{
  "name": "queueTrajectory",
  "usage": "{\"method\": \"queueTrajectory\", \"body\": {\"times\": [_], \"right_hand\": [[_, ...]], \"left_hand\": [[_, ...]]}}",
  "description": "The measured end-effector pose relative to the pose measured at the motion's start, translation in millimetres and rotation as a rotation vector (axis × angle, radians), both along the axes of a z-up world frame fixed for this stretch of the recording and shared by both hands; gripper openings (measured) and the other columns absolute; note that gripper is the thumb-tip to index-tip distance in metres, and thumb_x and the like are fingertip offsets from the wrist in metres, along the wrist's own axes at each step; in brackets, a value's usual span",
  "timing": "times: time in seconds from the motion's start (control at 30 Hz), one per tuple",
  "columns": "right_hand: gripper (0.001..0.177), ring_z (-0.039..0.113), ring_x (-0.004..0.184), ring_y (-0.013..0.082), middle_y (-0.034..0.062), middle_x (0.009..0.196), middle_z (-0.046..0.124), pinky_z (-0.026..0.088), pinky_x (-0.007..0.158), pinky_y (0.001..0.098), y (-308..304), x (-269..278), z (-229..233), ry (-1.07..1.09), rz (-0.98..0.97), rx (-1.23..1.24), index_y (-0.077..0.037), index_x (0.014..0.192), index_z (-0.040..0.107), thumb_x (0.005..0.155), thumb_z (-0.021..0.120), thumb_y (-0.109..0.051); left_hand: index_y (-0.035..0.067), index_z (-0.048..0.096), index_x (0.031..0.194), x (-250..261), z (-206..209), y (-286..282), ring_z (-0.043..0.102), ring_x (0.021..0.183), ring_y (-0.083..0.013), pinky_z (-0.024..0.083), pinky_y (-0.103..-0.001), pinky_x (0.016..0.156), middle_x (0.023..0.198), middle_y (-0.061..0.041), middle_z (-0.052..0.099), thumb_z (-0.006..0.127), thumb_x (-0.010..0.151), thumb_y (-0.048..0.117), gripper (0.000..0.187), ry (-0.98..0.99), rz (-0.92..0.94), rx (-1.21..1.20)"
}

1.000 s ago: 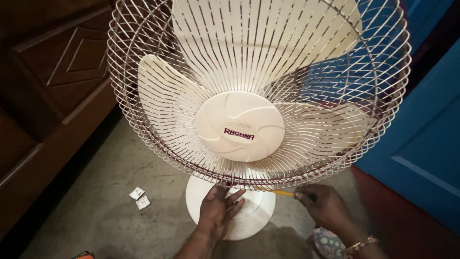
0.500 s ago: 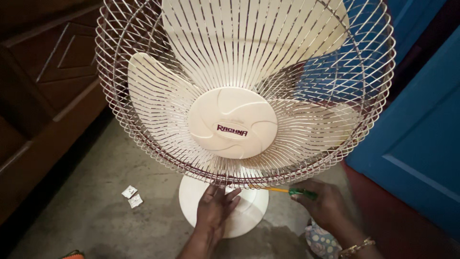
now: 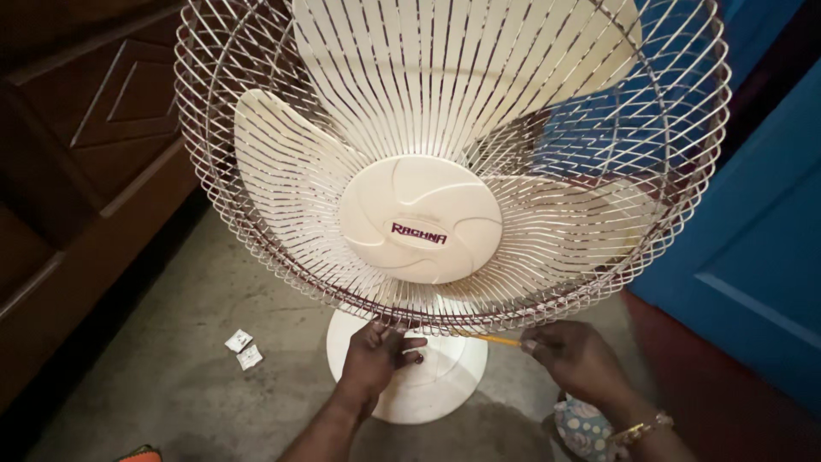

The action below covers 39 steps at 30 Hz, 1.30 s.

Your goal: The person uses a screwdriver to tighten screws on the base of a standing electric fan, then handles the power cord and plug, tightening the plug housing with the screwdriver. The fan remains assembled and stationary throughout.

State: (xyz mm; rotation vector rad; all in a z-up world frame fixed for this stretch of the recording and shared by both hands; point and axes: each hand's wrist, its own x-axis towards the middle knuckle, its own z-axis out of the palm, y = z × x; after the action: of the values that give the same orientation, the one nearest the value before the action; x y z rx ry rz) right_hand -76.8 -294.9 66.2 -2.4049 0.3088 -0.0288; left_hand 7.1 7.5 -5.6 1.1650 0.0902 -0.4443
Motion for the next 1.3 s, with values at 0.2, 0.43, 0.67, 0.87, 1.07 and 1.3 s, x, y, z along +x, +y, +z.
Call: {"method": "queueTrajectory", "body": {"times": [0.2,0.43,0.67,0.87,1.07,1.3], "right_hand": [[0.044,0.076,0.086,0.0157,0.0083,0.093,0.080,0.061,0.079,0.0339,4,-8,3,-0.038,0.012,0.079,-0.006,0.107,0.072,0.067,0.087,-0.018],[0.023,0.077,0.082,0.0202,0.0078,0.095,0.080,0.058,0.078,0.0350,20,-22,24,-0.137,-0.038,-0.125,-0.011,0.096,0.082,0.077,0.086,-0.023],[0.025,0.078,0.082,0.0202,0.0091,0.096,0.083,0.060,0.077,0.0350,10,-15,12,-0.137,-0.009,-0.053,-0.009,0.099,0.082,0.079,0.081,-0.024],[0.033,0.078,0.085,0.0191,0.0107,0.094,0.083,0.061,0.079,0.0349,-7,-2,2,-0.027,0.057,0.024,-0.004,0.104,0.077,0.079,0.083,-0.024],[0.032,0.079,0.083,0.0196,0.0085,0.095,0.081,0.060,0.077,0.0350,7,-14,7,-0.163,-0.027,-0.072,-0.010,0.098,0.080,0.071,0.087,-0.024],[0.028,0.077,0.075,0.0223,0.0091,0.092,0.080,0.059,0.069,0.0363,36,-18,38,-0.275,-0.025,-0.147,-0.013,0.098,0.082,0.073,0.084,-0.025]], "left_hand": [[-0.003,0.070,0.108,26,4,15,0.077,0.084,-0.0226,0.065,-0.034,0.069,0.095,-0.012,0.078,0.062,0.095,0.005,0.017,-0.131,-0.188,0.198],[0.004,0.073,0.107,32,37,23,0.068,0.074,-0.0160,0.059,-0.032,0.063,0.091,-0.010,0.076,0.079,0.084,0.004,0.024,-0.140,-0.212,0.494],[0.001,0.074,0.104,28,36,17,0.067,0.070,-0.0151,0.055,-0.031,0.059,0.085,-0.009,0.078,0.077,0.084,0.003,0.020,-0.171,-0.212,0.481],[0.000,0.070,0.101,34,22,16,0.071,0.070,-0.0158,0.054,-0.032,0.057,0.084,-0.010,0.077,0.073,0.085,0.000,0.017,-0.180,-0.201,0.363],[0.001,0.073,0.103,38,27,21,0.075,0.075,-0.0145,0.057,-0.029,0.060,0.087,-0.008,0.078,0.074,0.087,0.002,0.016,-0.200,-0.245,0.394],[-0.001,0.074,0.101,33,30,17,0.070,0.070,-0.0165,0.055,-0.031,0.057,0.085,-0.011,0.077,0.075,0.087,0.001,0.014,-0.178,-0.225,0.390]]}}
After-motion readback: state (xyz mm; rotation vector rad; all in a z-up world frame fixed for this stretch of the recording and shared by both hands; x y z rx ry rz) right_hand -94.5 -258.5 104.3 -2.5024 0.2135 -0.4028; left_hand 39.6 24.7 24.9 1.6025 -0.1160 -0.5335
